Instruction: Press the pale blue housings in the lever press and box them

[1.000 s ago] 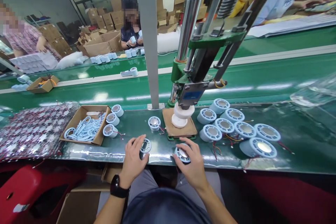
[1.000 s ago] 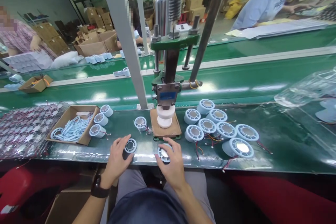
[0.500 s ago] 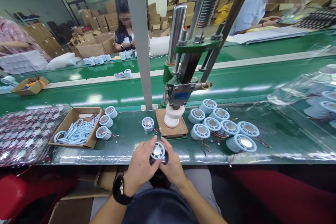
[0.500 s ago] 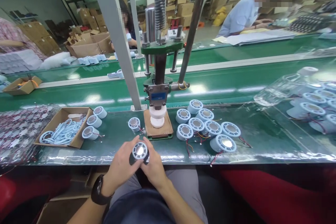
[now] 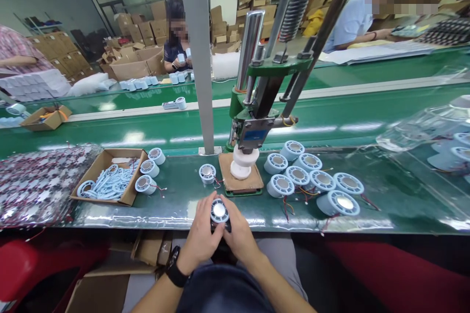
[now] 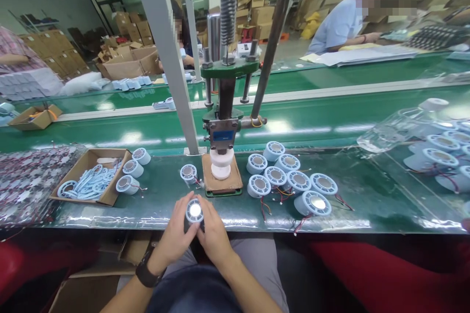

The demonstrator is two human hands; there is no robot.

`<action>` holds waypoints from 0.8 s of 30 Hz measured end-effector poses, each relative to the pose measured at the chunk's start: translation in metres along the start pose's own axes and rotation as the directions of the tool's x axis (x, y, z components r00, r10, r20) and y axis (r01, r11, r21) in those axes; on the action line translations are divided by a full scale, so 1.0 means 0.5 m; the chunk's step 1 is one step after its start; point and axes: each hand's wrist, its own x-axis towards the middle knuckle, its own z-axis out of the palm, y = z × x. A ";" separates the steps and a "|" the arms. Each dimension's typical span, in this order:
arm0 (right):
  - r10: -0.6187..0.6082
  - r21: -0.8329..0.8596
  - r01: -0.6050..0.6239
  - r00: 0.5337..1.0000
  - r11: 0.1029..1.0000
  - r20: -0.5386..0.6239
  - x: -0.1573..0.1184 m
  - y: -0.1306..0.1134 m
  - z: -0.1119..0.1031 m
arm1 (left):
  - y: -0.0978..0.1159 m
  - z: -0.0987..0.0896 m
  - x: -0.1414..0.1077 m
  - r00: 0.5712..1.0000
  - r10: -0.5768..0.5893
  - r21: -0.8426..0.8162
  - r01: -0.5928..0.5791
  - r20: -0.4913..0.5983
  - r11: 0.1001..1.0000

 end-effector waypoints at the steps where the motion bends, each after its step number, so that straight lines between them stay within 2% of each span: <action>1: -0.010 -0.038 0.011 0.999 0.999 0.038 -0.002 0.000 -0.004 | -0.007 0.013 -0.004 1.000 -0.008 -0.022 0.008 -0.013 1.000; 4: -0.011 -0.136 0.042 0.975 0.990 0.221 0.014 -0.005 -0.054 | -0.017 0.038 -0.008 0.997 -0.058 -0.078 0.053 -0.059 0.996; 6: -0.051 -0.183 0.104 0.961 0.978 0.271 0.056 -0.024 -0.132 | -0.011 0.031 -0.001 0.993 -0.096 -0.101 0.089 -0.070 0.991; 8: -0.143 -0.248 0.175 0.979 0.953 0.143 0.131 -0.059 -0.241 | 0.006 0.000 0.018 0.991 -0.108 -0.111 0.098 -0.083 0.989; 9: -0.204 -0.297 0.199 0.979 0.934 0.014 0.179 -0.082 -0.301 | 0.016 -0.023 0.034 0.990 -0.102 -0.109 0.091 -0.102 0.990; 10: -0.274 -0.352 0.218 0.955 0.910 -0.117 0.234 -0.106 -0.359 | 0.025 -0.049 0.053 0.987 -0.093 -0.100 0.080 -0.129 0.992; 12: -0.397 -0.437 0.246 0.868 0.865 -0.298 0.357 -0.149 -0.457 | 0.040 -0.099 0.104 0.978 -0.079 -0.068 0.067 -0.192 0.995; 14: -0.372 -0.366 0.207 0.802 0.907 -0.468 0.481 -0.174 -0.515 | 0.046 -0.133 0.164 0.975 -0.077 -0.034 0.071 -0.208 0.997; 15: -0.312 -0.256 0.205 0.802 0.945 -0.510 0.536 -0.178 -0.528 | 0.047 -0.141 0.193 0.979 -0.072 -0.026 0.069 -0.190 0.997; 16: -0.246 -0.147 0.198 0.822 0.969 -0.514 0.585 -0.175 -0.532 | 0.046 -0.143 0.220 0.985 -0.066 -0.029 0.062 -0.162 0.998; 18: -0.167 -0.004 0.190 0.854 0.982 -0.493 0.653 -0.160 -0.523 | 0.044 -0.128 0.263 0.994 -0.048 -0.069 0.041 -0.096 0.997; 20: -0.177 0.021 0.217 0.844 0.976 -0.506 0.684 -0.138 -0.507 | 0.045 -0.097 0.292 1.000 -0.015 -0.141 0.012 -0.022 0.990; 22: -0.219 0.014 0.268 0.816 0.963 -0.535 0.687 -0.119 -0.496 | 0.049 -0.061 0.310 0.998 0.037 -0.236 -0.024 0.050 0.971; 24: -0.247 0.002 0.293 0.808 0.956 -0.535 0.681 -0.106 -0.492 | 0.055 -0.029 0.325 0.989 0.096 -0.341 -0.052 0.113 0.939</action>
